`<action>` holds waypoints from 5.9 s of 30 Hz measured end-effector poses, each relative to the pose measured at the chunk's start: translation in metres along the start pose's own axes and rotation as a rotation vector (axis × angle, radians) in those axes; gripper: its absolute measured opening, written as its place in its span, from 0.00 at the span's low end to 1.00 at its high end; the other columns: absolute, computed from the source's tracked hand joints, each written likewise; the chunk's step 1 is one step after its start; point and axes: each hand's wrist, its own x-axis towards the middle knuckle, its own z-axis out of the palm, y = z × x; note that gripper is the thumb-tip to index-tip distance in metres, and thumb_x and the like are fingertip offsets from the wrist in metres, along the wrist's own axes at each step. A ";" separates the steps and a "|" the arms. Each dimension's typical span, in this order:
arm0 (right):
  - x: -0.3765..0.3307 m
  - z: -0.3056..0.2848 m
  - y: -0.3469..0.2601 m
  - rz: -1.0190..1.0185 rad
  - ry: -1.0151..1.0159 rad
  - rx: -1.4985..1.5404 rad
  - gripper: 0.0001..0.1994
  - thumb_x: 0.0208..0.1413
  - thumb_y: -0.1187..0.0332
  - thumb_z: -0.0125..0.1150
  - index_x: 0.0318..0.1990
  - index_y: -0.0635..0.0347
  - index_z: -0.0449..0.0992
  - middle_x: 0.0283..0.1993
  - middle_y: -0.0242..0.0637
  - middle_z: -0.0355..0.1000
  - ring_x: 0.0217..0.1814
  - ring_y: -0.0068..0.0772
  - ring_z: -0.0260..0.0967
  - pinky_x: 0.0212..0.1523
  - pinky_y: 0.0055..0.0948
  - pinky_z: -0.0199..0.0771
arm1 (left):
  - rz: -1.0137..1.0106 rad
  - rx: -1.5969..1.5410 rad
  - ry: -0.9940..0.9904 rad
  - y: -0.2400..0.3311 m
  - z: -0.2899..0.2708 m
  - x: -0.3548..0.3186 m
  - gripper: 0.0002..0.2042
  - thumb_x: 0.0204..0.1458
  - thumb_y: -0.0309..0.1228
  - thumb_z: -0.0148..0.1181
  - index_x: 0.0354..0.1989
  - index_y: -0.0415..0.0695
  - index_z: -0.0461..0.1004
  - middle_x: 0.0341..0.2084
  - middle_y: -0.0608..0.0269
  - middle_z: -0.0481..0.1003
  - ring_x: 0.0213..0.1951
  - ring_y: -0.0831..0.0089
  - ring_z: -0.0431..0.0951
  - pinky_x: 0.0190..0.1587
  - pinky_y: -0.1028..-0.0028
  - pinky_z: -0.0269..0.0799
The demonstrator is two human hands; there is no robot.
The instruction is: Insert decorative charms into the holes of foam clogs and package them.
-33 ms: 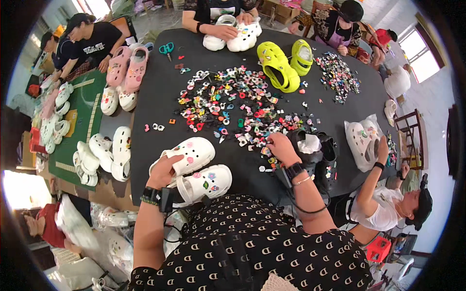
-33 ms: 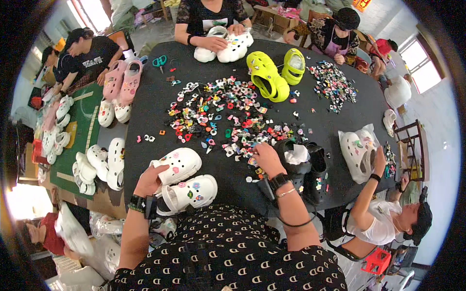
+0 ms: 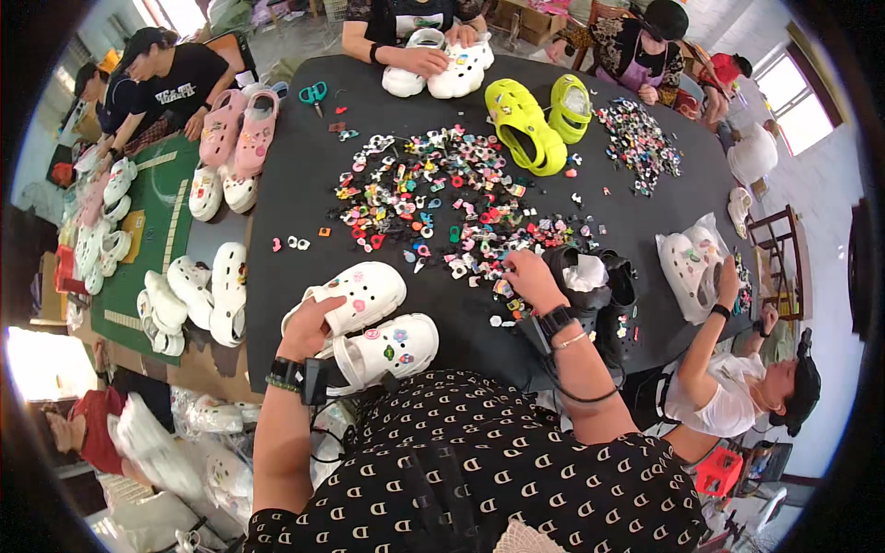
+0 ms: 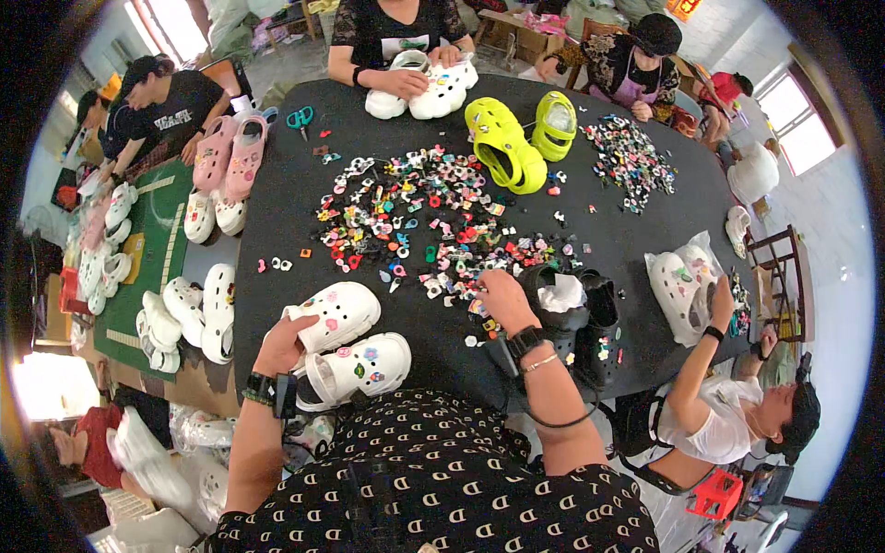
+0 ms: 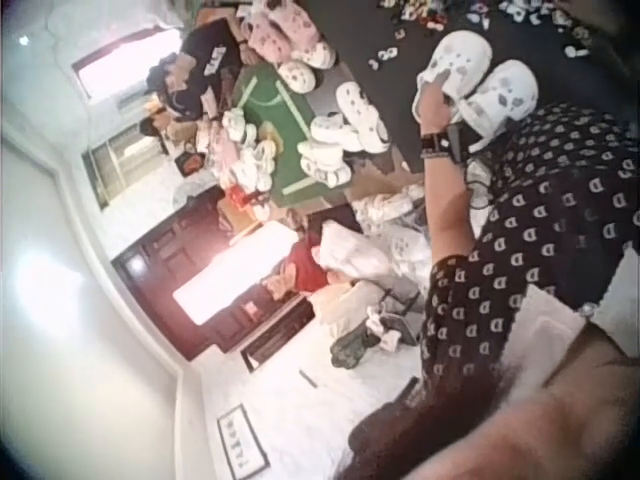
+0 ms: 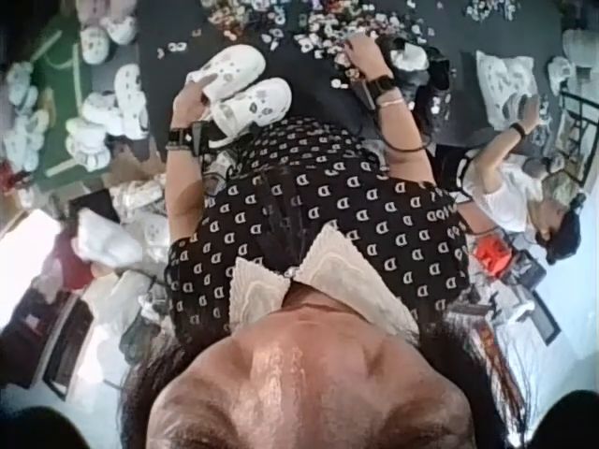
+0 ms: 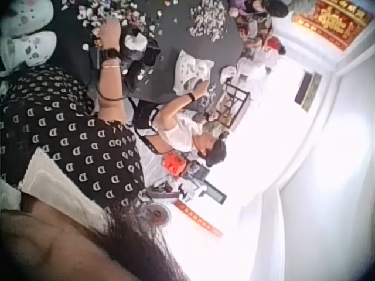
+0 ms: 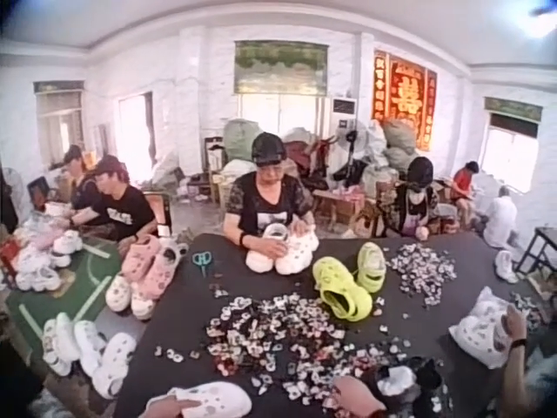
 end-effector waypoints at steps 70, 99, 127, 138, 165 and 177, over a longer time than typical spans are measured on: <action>0.095 0.100 -0.199 0.003 -0.486 0.137 0.37 0.37 0.71 0.74 0.57 0.49 0.60 0.58 0.45 0.62 0.61 0.57 0.58 0.54 0.57 0.64 | -0.081 -0.278 0.059 -0.004 0.024 -0.004 0.21 0.51 0.16 0.51 0.56 0.37 0.64 0.48 0.54 0.74 0.46 0.64 0.77 0.50 0.66 0.74; 0.081 0.137 -0.159 0.167 -0.501 0.408 0.47 0.36 0.53 0.75 0.62 0.57 0.54 0.57 0.56 0.62 0.59 0.55 0.62 0.60 0.41 0.64 | -0.032 -0.224 0.028 -0.013 0.026 -0.013 0.21 0.53 0.19 0.51 0.58 0.36 0.62 0.49 0.53 0.73 0.47 0.63 0.77 0.48 0.65 0.77; 0.004 0.011 0.007 0.140 -0.041 -0.060 0.11 0.44 0.68 0.67 0.31 0.62 0.72 0.34 0.47 0.71 0.41 0.50 0.70 0.40 0.43 0.70 | 0.529 0.892 0.724 -0.008 0.020 -0.061 0.16 0.52 0.38 0.65 0.35 0.36 0.72 0.23 0.62 0.73 0.24 0.75 0.71 0.30 0.74 0.69; 0.017 0.032 0.002 0.193 -0.154 -0.218 0.23 0.39 0.63 0.73 0.39 0.67 0.69 0.40 0.52 0.73 0.47 0.54 0.72 0.45 0.45 0.74 | 0.055 0.366 0.483 -0.052 0.028 -0.106 0.18 0.59 0.40 0.56 0.44 0.33 0.74 0.33 0.60 0.78 0.34 0.76 0.76 0.41 0.76 0.71; -0.016 0.004 -0.084 -0.056 -0.161 0.432 0.08 0.57 0.69 0.58 0.42 0.62 0.74 0.30 0.34 0.75 0.31 0.20 0.70 0.33 0.23 0.71 | 0.126 0.717 0.437 -0.035 0.060 -0.116 0.21 0.46 0.38 0.69 0.41 0.34 0.74 0.32 0.57 0.78 0.31 0.76 0.77 0.37 0.74 0.73; -0.026 0.055 -0.151 -0.321 -0.471 0.352 0.09 0.50 0.68 0.63 0.36 0.62 0.75 0.34 0.46 0.75 0.37 0.49 0.74 0.38 0.40 0.73 | 0.129 0.935 0.446 -0.050 0.064 -0.088 0.33 0.40 0.43 0.72 0.48 0.31 0.68 0.40 0.47 0.77 0.42 0.56 0.78 0.47 0.64 0.72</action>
